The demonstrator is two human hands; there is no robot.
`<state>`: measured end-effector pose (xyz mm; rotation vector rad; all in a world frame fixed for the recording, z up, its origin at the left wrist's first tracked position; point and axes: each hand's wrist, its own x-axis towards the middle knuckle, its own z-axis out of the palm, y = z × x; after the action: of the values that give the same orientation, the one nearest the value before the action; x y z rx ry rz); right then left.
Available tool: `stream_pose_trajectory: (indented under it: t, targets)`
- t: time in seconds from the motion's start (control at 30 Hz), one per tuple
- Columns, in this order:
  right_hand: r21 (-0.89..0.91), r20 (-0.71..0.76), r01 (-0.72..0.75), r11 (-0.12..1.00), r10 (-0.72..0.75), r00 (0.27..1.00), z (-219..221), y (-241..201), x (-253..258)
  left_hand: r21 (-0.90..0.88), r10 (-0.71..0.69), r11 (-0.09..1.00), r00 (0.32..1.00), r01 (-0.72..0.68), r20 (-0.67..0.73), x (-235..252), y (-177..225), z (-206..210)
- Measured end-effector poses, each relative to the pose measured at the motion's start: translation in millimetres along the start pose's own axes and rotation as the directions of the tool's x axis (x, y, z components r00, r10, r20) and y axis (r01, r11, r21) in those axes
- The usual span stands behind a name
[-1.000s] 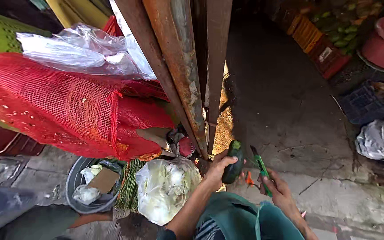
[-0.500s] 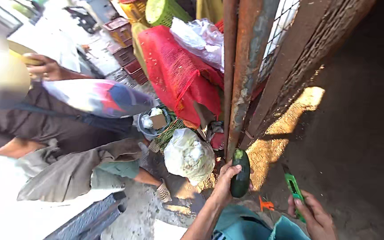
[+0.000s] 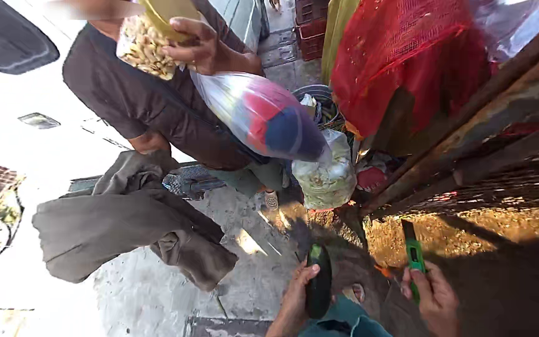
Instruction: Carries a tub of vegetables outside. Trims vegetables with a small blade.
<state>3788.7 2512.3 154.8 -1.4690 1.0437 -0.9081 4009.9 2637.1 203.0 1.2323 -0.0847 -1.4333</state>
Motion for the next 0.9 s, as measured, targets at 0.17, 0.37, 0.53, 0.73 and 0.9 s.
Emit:
stream_pose_trajectory:
  t: [0.17,0.37,0.53,0.73,0.9]
  targets:
    - [0.040,-0.119,-0.051,0.998,0.055,0.991,51.5,9.3,-28.3,0.031,0.003,0.999,0.982,-0.009,0.188,-0.7,-21.3,-48.9]
    - [0.200,-0.167,-0.122,0.972,0.156,0.974,85.0,15.4,-55.2,-0.029,0.001,1.000,0.930,0.010,0.368,-2.0,-22.2,-43.9]
    - [0.140,-0.153,-0.066,0.988,0.087,0.984,62.1,5.5,-40.5,-0.368,-0.111,0.854,0.819,0.368,0.564,13.3,-21.6,-12.8]
    - [0.214,-0.042,-0.148,0.966,0.160,0.986,14.7,-12.6,-9.1,-0.484,-0.166,0.830,0.951,0.278,0.262,-7.3,-51.9,23.5]
    - [-0.155,0.157,0.065,0.986,-0.040,0.987,-27.4,-36.6,9.2,0.249,0.164,0.959,0.981,-0.134,-0.104,-31.0,-8.2,78.2]
